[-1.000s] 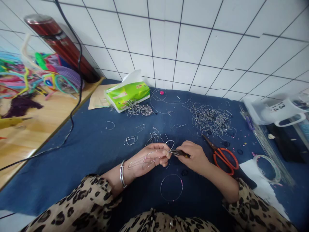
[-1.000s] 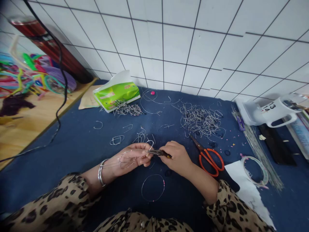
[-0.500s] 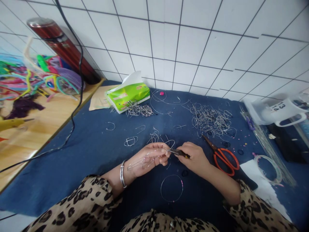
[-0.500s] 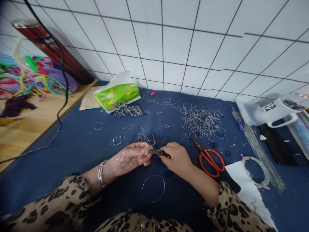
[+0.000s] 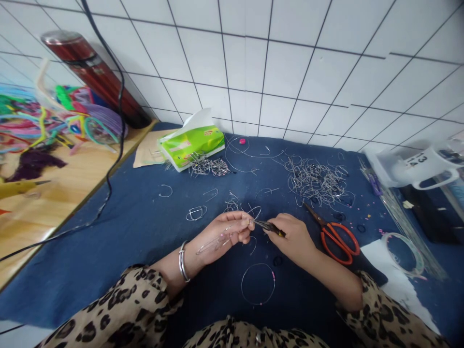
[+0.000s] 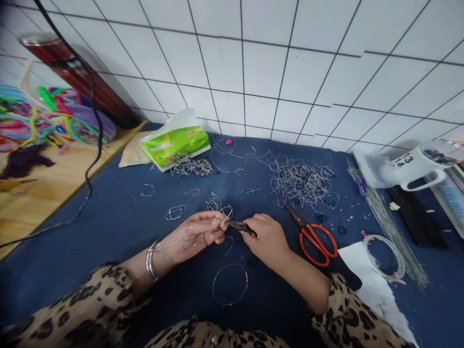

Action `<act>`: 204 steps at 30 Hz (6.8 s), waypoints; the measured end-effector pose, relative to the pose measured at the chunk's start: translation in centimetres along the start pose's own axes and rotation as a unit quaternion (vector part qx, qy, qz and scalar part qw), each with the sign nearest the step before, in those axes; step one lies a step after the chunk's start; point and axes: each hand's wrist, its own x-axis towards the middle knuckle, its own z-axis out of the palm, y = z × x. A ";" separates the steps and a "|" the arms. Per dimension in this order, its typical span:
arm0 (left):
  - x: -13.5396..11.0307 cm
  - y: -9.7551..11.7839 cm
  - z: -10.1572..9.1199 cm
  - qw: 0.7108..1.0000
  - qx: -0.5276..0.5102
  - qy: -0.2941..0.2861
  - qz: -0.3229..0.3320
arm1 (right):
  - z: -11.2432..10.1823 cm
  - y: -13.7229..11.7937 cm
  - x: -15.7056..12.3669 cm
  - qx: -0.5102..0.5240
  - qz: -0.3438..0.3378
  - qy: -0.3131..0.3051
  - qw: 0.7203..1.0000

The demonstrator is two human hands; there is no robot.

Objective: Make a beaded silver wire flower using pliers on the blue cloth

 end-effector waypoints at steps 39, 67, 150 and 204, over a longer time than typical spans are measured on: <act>-0.1 0.4 -0.1 0.787 0.538 0.130 0.273 | -0.1 1.0 0.4 -0.124 -0.041 0.051 0.990; -0.2 -0.2 -0.2 0.831 0.484 0.138 0.238 | -0.2 1.2 0.5 -0.072 0.006 -0.006 0.997; -3.3 -2.5 3.4 0.986 0.164 -0.027 0.023 | -1.0 -7.0 -6.2 0.394 0.256 0.089 0.878; -3.2 -2.5 3.4 0.907 0.397 0.096 0.101 | -2.6 -5.2 -7.4 -0.209 -0.022 0.085 0.974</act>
